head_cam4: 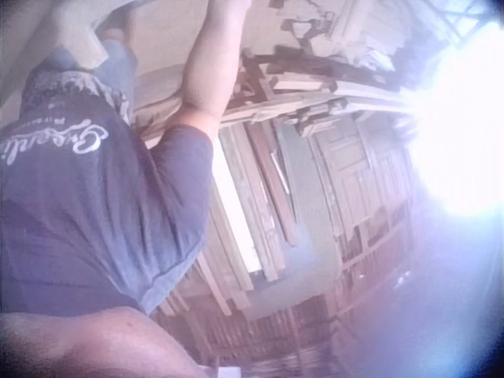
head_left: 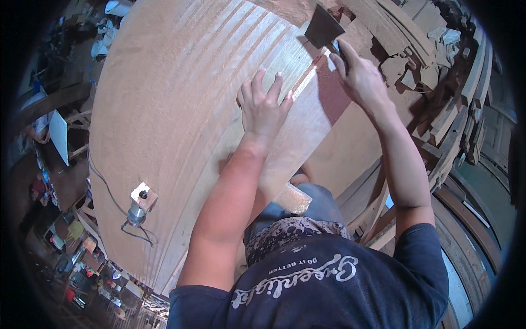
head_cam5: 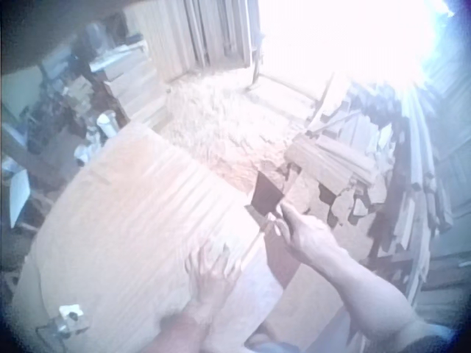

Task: The person uses a hand axe to chip and shape the edge of a large curved wooden panel, then uses a power sander to smooth the surface. The person repeatedly positions the wood and removes material along the edge.

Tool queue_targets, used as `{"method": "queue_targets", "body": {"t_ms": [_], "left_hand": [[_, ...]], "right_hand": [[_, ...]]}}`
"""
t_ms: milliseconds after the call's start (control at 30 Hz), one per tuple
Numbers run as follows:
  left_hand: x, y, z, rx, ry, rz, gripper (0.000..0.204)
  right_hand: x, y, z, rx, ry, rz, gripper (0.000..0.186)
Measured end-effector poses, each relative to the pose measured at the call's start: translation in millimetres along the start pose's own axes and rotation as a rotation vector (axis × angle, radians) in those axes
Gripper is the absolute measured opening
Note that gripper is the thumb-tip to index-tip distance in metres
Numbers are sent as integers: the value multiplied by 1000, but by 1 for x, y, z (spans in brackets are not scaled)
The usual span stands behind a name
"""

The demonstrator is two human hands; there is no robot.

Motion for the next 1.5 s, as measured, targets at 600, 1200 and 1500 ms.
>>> {"method": "queue_targets", "body": {"t_ms": [600,1200,1500], "left_hand": [[6,4,-1,-35,-95,14,50],[5,-20,39,57,-143,309,100],[7,-22,39,93,-89,286,101]], "right_hand": [[39,122,-82,191,-470,-85,55],[102,175,-13,484,-1473,291,23],[124,111,66,624,-1654,64,24]]}}
Point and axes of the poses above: each hand's wrist, its own y-axis away from the middle knuckle, its own x-axis out of the palm, z = x × y, the point moved 4 cm from there along -y, towards the middle knuckle, and after that the axes turned 4 degrees about x, right-handed, at the moved point
